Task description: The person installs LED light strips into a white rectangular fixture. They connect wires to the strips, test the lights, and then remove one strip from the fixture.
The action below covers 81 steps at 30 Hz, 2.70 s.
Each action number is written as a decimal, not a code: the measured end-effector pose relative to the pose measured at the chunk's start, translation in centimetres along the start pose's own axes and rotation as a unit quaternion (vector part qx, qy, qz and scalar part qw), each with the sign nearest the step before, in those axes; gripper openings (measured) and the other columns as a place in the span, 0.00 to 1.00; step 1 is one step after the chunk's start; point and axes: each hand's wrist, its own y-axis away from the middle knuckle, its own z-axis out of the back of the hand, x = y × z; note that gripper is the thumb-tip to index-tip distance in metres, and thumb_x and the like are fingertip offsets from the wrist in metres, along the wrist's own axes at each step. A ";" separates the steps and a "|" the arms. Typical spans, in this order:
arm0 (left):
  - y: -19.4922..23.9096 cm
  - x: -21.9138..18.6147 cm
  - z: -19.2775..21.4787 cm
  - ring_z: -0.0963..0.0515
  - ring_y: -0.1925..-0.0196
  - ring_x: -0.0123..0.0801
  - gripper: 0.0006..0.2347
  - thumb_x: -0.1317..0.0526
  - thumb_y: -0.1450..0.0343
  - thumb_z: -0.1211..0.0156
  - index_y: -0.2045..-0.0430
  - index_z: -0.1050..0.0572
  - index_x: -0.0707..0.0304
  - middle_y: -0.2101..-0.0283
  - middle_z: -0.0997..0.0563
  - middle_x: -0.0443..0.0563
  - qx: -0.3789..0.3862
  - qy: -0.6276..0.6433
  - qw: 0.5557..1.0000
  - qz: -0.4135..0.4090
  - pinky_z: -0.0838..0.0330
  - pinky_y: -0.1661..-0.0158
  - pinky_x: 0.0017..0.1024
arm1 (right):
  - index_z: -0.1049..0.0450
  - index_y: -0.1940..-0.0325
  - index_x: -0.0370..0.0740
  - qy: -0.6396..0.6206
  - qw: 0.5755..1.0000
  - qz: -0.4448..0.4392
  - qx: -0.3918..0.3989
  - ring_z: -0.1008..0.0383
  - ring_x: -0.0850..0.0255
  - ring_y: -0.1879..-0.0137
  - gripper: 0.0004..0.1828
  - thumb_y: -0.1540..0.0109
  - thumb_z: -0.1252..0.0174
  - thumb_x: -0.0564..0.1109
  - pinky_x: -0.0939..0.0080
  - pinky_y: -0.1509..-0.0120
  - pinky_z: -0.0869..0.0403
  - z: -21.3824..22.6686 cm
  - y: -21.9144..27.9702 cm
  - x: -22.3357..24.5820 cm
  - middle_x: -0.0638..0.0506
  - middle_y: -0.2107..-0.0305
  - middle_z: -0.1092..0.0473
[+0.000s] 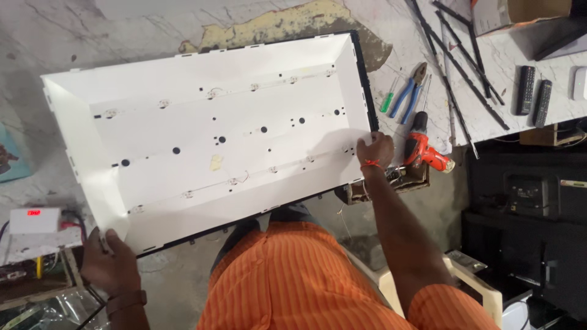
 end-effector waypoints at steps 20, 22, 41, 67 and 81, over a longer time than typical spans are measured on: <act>-2.1 9.3 -2.1 0.21 0.67 0.36 0.12 0.62 0.26 0.28 0.64 0.19 0.79 0.68 0.18 0.59 0.057 -0.060 0.991 0.108 0.27 0.64 0.32 | 0.25 0.69 0.35 -0.187 0.981 -0.050 0.020 0.25 0.58 0.71 0.16 0.48 0.23 0.43 0.58 0.64 0.27 0.7 -1.7 -1.5 0.48 0.77 0.26; -2.4 9.6 -1.9 0.21 0.68 0.37 0.12 0.62 0.26 0.27 0.66 0.19 0.80 0.69 0.18 0.60 0.068 -0.087 0.989 0.100 0.27 0.63 0.33 | 0.25 0.68 0.35 -0.206 0.977 -0.056 0.010 0.25 0.60 0.71 0.15 0.48 0.23 0.42 0.60 0.64 0.26 0.7 -1.8 -1.2 0.50 0.77 0.26; -2.9 8.4 -1.3 0.21 0.66 0.33 0.12 0.67 0.31 0.23 0.64 0.21 0.82 0.65 0.18 0.60 0.029 0.022 0.989 0.145 0.26 0.63 0.27 | 0.21 0.58 0.35 -0.195 0.980 -0.004 -0.047 0.27 0.60 0.65 0.20 0.50 0.22 0.41 0.60 0.61 0.26 0.3 -1.4 -1.4 0.47 0.69 0.26; -1.5 2.7 -1.6 0.21 0.62 0.26 0.09 0.68 0.21 0.42 0.52 0.21 0.78 0.59 0.16 0.53 0.027 0.194 0.953 0.229 0.27 0.59 0.23 | 0.18 0.54 0.30 -0.306 0.949 -0.028 0.072 0.30 0.69 0.68 0.11 0.36 0.30 0.41 0.66 0.63 0.31 -3.0 -1.9 -5.3 0.50 0.72 0.24; -1.5 4.1 -1.4 0.23 0.65 0.27 0.09 0.68 0.23 0.40 0.52 0.21 0.77 0.62 0.17 0.53 0.054 0.140 0.969 0.197 0.28 0.63 0.26 | 0.20 0.49 0.30 -0.290 0.952 0.001 0.093 0.26 0.69 0.66 0.14 0.37 0.31 0.39 0.66 0.61 0.27 -1.8 -1.6 -4.9 0.49 0.66 0.21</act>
